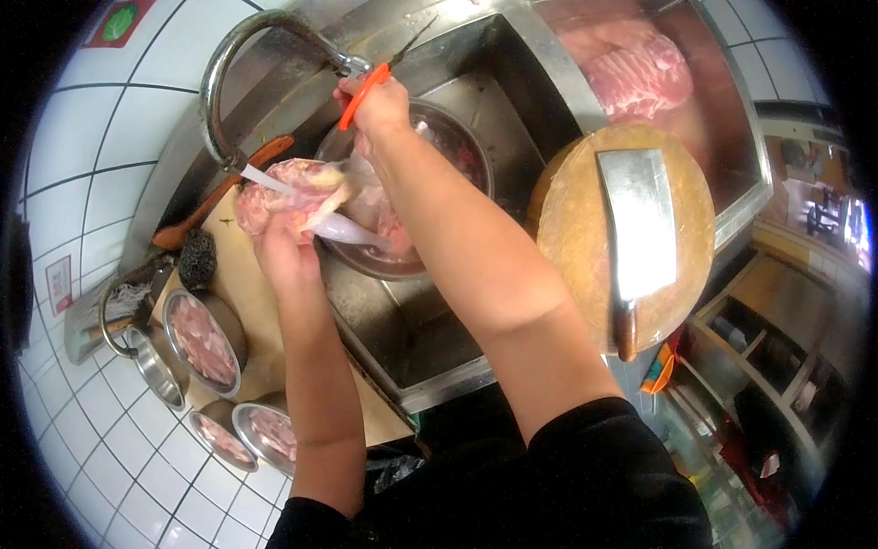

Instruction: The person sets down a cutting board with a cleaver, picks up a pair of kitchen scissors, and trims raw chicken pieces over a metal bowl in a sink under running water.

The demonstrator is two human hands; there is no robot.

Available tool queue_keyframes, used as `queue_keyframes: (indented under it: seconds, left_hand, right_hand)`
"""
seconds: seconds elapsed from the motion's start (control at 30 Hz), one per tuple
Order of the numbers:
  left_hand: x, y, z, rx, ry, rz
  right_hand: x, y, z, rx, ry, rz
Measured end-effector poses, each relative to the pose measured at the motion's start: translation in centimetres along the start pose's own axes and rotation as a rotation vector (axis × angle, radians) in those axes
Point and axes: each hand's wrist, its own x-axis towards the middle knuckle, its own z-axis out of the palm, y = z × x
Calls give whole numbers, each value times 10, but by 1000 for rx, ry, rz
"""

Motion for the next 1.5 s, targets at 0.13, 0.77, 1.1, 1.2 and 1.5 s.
queue_keyframes:
  seconds: [0.13, 0.77, 1.1, 1.2, 1.5]
  left_hand:
    - [-4, 3, 5, -39, -2, 33]
    - [3, 5, 4, -42, -58, 0]
    - [-3, 10, 21, -80, -83, 54]
    - [-4, 11, 22, -68, -82, 51]
    - [9, -2, 8, -116, -97, -82]
  right_hand:
    - [12, -9, -1, 90, -27, 140]
    - [21, -26, -6, 67, -54, 117]
    - [18, -19, -9, -37, -61, 38]
    - [12, -17, -9, -15, -16, -9]
    - [-53, 68, -61, -518, -149, -14]
